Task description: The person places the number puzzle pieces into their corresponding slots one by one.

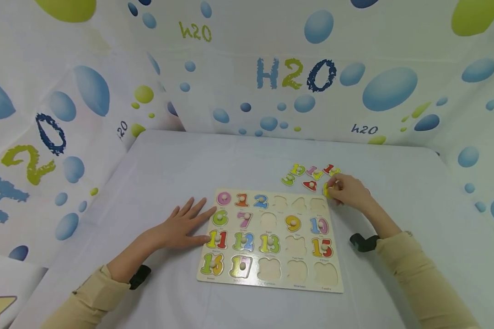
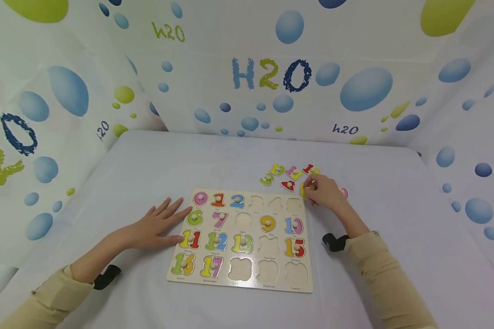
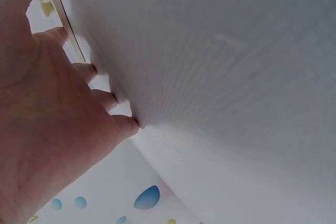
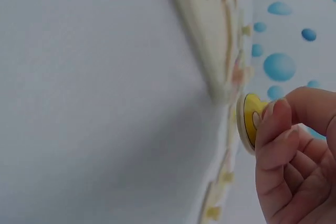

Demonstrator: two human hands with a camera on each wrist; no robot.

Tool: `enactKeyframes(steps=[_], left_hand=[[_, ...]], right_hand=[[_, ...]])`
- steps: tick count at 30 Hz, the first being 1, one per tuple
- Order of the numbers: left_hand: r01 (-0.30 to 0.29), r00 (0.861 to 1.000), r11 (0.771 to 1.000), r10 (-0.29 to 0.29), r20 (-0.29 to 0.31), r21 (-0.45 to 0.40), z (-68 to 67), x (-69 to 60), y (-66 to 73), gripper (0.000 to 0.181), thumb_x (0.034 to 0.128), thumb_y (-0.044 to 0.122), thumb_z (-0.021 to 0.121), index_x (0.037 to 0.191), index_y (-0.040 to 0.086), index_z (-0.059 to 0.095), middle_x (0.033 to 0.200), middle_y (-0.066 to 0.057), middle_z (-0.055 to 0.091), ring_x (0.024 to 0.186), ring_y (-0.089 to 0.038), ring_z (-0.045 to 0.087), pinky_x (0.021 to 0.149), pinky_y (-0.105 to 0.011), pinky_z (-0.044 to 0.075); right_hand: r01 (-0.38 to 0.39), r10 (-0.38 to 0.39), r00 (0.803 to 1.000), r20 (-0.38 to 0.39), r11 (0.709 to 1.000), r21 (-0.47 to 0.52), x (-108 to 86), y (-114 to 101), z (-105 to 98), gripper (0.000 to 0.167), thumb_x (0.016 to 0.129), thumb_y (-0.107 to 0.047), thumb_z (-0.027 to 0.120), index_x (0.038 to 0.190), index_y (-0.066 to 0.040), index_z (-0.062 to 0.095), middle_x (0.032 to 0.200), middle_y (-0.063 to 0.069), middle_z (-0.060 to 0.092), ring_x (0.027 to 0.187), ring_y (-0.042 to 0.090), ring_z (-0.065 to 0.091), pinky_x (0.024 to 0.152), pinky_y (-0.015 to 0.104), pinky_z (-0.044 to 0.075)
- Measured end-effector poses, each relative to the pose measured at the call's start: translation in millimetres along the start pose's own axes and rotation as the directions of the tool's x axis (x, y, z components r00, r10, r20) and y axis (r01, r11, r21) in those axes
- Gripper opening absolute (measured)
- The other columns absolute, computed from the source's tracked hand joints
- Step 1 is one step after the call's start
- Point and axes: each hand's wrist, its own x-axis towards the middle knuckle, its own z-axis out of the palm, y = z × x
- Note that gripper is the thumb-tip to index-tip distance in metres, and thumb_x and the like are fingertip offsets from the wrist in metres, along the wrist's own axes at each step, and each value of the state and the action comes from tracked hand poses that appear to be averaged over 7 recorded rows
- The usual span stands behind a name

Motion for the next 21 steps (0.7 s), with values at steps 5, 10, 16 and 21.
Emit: enactKeyframes(steps=[5, 10, 16, 21], left_hand=[[0.003, 1.0, 1.0, -0.003, -0.005, 0.003, -1.5, -0.5, 0.6, 0.078, 0.0868, 0.055, 0.056, 0.148, 0.014, 0.029, 0.152, -0.02, 0.012, 0.136, -0.045, 0.001, 0.1, -0.066, 0.005], [0.008, 1.0, 1.0, -0.008, -0.007, 0.003, -1.8, -0.9, 0.7, 0.079, 0.0868, 0.055, 0.056, 0.148, 0.014, 0.029, 0.152, -0.02, 0.012, 0.136, -0.045, 0.001, 0.101, -0.066, 0.005], [0.011, 1.0, 1.0, -0.011, 0.0, -0.006, -2.5, -1.3, 1.8, 0.078, 0.0871, 0.053, 0.057, 0.148, 0.014, 0.029, 0.152, -0.02, 0.012, 0.136, -0.045, 0.001, 0.101, -0.066, 0.005], [0.011, 1.0, 1.0, -0.011, 0.003, -0.015, -3.1, -1.3, 2.6, 0.077, 0.0871, 0.053, 0.058, 0.148, 0.014, 0.029, 0.152, -0.02, 0.012, 0.136, -0.044, 0.001, 0.101, -0.065, 0.005]], right_hand=[[0.09, -0.091, 0.996, -0.001, 0.983, 0.158, -3.7, -34.1, 10.7, 0.013, 0.089, -0.009, 0.061, 0.096, 0.0, 0.055, 0.065, 0.01, 0.056, 0.052, 0.022, 0.054, 0.047, 0.028, 0.045], [0.132, -0.194, 0.968, 0.159, 0.933, 0.335, -8.1, -76.3, 39.9, 0.009, 0.089, -0.01, 0.061, 0.094, -0.003, 0.057, 0.063, 0.011, 0.059, 0.05, 0.022, 0.052, 0.047, 0.03, 0.045], [0.093, -0.206, 0.924, 0.322, 0.938, 0.333, -7.3, -98.0, 71.6, 0.006, 0.089, -0.009, 0.061, 0.092, -0.006, 0.056, 0.059, 0.004, 0.056, 0.046, 0.016, 0.049, 0.046, 0.026, 0.041], [0.082, -0.183, 0.913, 0.366, 0.958, 0.275, -7.3, -103.7, 85.8, 0.007, 0.089, -0.011, 0.062, 0.089, -0.008, 0.057, 0.059, 0.002, 0.058, 0.046, 0.014, 0.053, 0.044, 0.023, 0.041]])
